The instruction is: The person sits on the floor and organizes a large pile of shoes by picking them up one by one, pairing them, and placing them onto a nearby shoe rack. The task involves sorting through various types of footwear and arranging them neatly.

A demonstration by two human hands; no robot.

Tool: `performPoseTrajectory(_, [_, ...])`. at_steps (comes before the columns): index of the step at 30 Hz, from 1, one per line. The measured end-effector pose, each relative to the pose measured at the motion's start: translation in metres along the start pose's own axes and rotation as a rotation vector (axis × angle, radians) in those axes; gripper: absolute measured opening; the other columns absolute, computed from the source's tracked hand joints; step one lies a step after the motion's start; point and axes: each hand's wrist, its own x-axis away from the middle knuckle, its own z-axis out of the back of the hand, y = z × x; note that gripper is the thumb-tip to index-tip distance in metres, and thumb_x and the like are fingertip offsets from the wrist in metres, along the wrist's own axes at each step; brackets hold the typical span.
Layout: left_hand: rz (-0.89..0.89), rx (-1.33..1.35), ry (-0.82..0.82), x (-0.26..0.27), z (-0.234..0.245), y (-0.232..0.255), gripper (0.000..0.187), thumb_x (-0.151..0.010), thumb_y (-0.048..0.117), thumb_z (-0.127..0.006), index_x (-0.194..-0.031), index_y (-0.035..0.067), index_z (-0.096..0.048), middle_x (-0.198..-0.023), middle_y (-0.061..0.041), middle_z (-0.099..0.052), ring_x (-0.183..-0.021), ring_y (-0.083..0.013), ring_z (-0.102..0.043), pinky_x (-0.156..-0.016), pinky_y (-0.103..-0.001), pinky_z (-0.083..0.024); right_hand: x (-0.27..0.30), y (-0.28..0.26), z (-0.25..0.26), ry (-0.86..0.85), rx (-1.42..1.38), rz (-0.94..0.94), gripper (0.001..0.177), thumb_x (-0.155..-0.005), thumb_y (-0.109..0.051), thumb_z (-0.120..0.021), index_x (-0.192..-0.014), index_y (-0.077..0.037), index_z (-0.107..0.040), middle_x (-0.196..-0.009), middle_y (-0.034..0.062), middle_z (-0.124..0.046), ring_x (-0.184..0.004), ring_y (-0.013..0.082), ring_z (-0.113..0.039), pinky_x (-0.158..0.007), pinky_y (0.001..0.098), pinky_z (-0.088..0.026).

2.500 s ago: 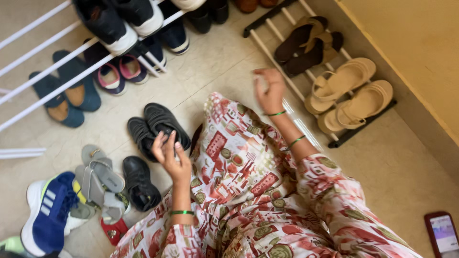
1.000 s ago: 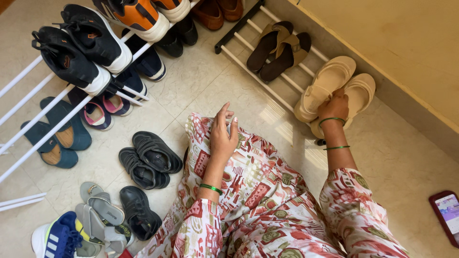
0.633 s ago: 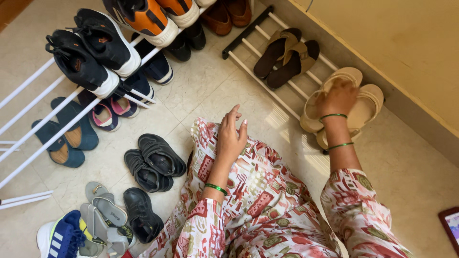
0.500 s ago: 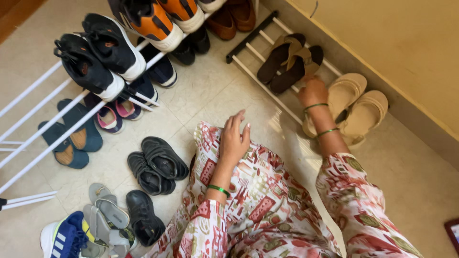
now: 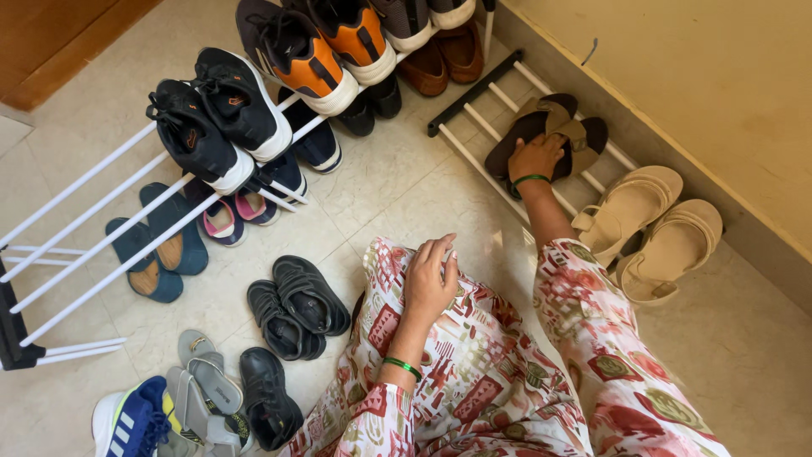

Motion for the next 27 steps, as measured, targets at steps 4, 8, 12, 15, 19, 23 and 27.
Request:
performPoseTrajectory(4, [0.002,0.013,0.0,0.001,-0.002,0.0,0.033,-0.095,0.01,-0.06,-0.128,0.004,-0.064,-0.107,-0.015,-0.068,-0.101,-0.0338,-0.066,-0.088,-0.043,-0.053,0.01,0.027,0.006,0.035,-0.009,0.011,0.068,-0.105,-0.037,-0.054,-0.137,0.022,-0.045,-0.149,0.0417,-0.033,-0.144,0.0575,-0.023,-0.115,0.067,-0.023])
performPoseTrajectory(8, [0.023,0.022,0.011,0.005,-0.001,-0.001,0.031,-0.096,0.01,-0.06,-0.126,0.005,-0.064,-0.105,-0.015,-0.068,-0.099,-0.034,-0.066,-0.088,-0.043,-0.053,0.025,0.048,0.017,0.013,-0.001,0.059,0.066,-0.106,-0.036,-0.054,-0.138,0.022,-0.044,-0.15,0.0422,-0.033,-0.145,0.0572,-0.025,-0.115,0.0682,-0.025])
performPoseTrajectory(12, [0.0,0.0,0.05,0.01,0.0,-0.001,0.032,-0.096,0.011,-0.06,-0.127,0.006,-0.063,-0.108,-0.015,-0.066,-0.101,-0.035,-0.064,-0.089,-0.045,-0.052,0.023,0.05,0.034,-0.045,0.058,-0.004,0.074,-0.105,-0.04,-0.057,-0.143,0.02,-0.041,-0.148,0.0463,-0.032,-0.141,0.0616,-0.027,-0.114,0.0702,-0.027])
performPoseTrajectory(15, [0.019,-0.047,0.16,0.018,0.004,0.0,0.035,-0.094,0.01,-0.06,-0.128,0.007,-0.063,-0.113,-0.014,-0.066,-0.103,-0.0341,-0.064,-0.092,-0.045,-0.052,0.028,0.015,0.054,-0.025,0.166,-0.106,0.07,-0.087,-0.038,-0.067,-0.14,0.001,-0.044,-0.145,0.0544,-0.022,-0.136,0.0689,-0.022,-0.104,0.0741,-0.027])
performPoseTrajectory(19, [0.06,-0.022,0.418,0.045,0.014,-0.004,0.039,-0.095,0.006,-0.057,-0.134,0.006,-0.059,-0.126,-0.016,-0.06,-0.119,-0.0356,-0.059,-0.106,-0.044,-0.048,0.08,-0.063,0.095,-0.037,-0.22,0.419,0.038,-0.1,-0.015,-0.071,-0.133,0.002,-0.061,-0.137,0.041,-0.045,-0.127,0.0555,-0.046,-0.11,0.0595,-0.041])
performPoseTrajectory(23, [0.187,-0.158,0.537,0.096,0.039,-0.024,0.042,-0.093,0.003,-0.058,-0.135,0.005,-0.062,-0.134,-0.019,-0.06,-0.125,-0.0348,-0.059,-0.108,-0.044,-0.046,0.161,-0.169,0.119,-0.384,-0.609,0.763,0.027,-0.099,0.003,-0.063,-0.126,-0.002,-0.067,-0.123,0.0195,-0.065,-0.099,0.0322,-0.068,-0.073,0.0376,-0.055])
performPoseTrajectory(27, [0.406,-0.191,0.765,0.168,0.082,-0.059,0.036,-0.097,0.0,-0.057,-0.133,0.003,-0.059,-0.127,-0.019,-0.059,-0.121,-0.0371,-0.059,-0.109,-0.045,-0.047,0.273,-0.252,0.11,-0.638,-0.654,1.141,0.004,-0.096,-0.004,-0.067,-0.095,-0.007,-0.069,-0.124,0.0137,-0.073,-0.087,0.0259,-0.074,-0.078,0.0375,-0.059])
